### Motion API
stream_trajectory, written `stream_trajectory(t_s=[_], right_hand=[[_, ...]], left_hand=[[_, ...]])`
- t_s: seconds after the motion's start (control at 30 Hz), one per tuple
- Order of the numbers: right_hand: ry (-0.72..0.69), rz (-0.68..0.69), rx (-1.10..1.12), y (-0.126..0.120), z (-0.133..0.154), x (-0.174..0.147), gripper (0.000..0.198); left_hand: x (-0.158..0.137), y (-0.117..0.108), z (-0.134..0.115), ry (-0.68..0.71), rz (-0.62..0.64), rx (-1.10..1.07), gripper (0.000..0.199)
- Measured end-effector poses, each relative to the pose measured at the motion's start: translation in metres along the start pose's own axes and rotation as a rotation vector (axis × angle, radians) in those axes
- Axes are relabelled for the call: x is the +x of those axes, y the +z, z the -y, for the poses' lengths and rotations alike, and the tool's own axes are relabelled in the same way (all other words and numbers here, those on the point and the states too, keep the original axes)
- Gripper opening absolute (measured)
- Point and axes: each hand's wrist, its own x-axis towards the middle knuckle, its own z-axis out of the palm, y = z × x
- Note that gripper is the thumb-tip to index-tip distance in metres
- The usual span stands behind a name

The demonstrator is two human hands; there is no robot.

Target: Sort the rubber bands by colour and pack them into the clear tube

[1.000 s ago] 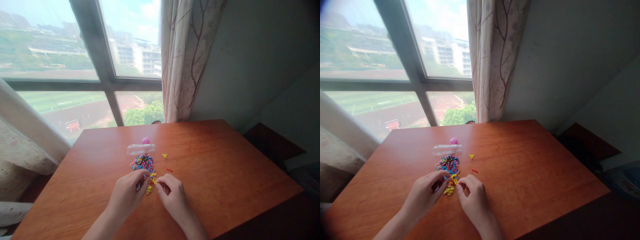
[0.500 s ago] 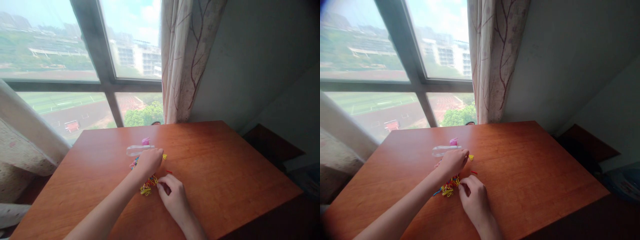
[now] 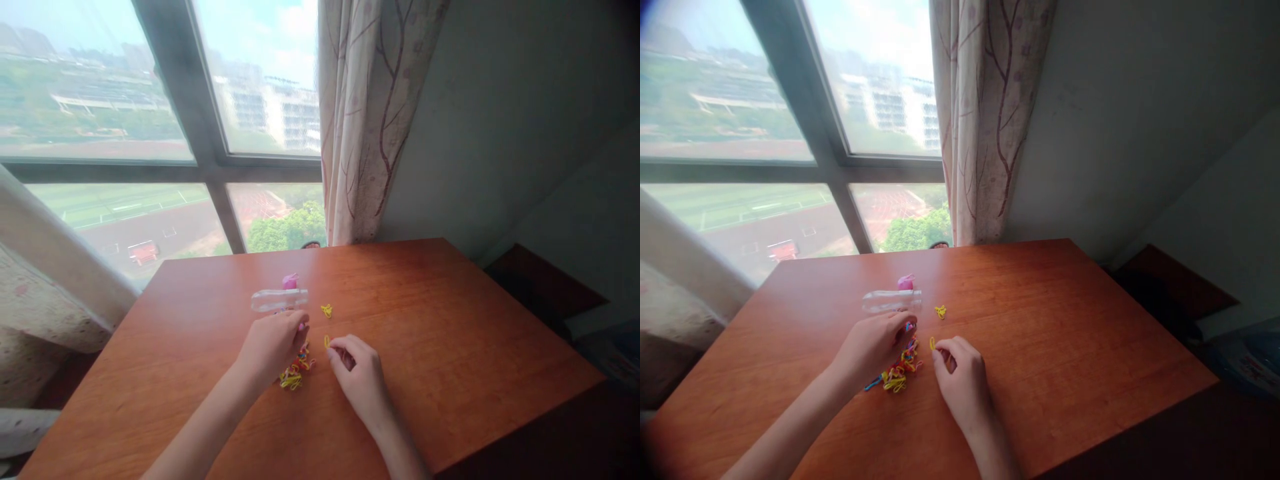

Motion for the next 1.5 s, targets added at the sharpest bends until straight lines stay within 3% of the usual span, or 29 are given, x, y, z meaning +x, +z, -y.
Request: stream_trajectory(t_s=[0.13,0.3,0.47,0.73,1.0,1.27,1.5], right_hand=[[-0.017,0.050,-0.190,-0.009,-0.008,0.022,0.013],[-0.004,0.214,-0.519,-0.016,-0.008,0.053,0.013],[-0.009,0.277,-0.596,-0.014,-0.008,0.067,0.014],[-0.009,0.292,-0.614,-0.011,-0.013,0.071,0.010],[0.010,0.220,-0.604,-0.009,-0.016,0.069,0.013],[0.015,0.169,-0.583,-0.011,-0.014,0.067,0.016],[-0.022,0.249,-0.417,-0.010,0.005,0.039,0.014]], left_hand=[[-0.035,0.001,0.009,-0.017,-0.042,-0.044,0.018],[-0.069,0.013,0.019,-0.020,-0.175,-0.171,0.021],[-0.089,0.023,0.023,-0.027,-0.188,-0.236,0.020],[-0.098,0.034,0.030,-0.019,-0.152,-0.291,0.021],[-0.097,0.041,0.031,-0.018,-0.105,-0.283,0.021],[-0.101,0.042,0.033,-0.020,-0.137,-0.284,0.022],[-0.101,0.043,0.031,-0.022,-0.155,-0.297,0.021]])
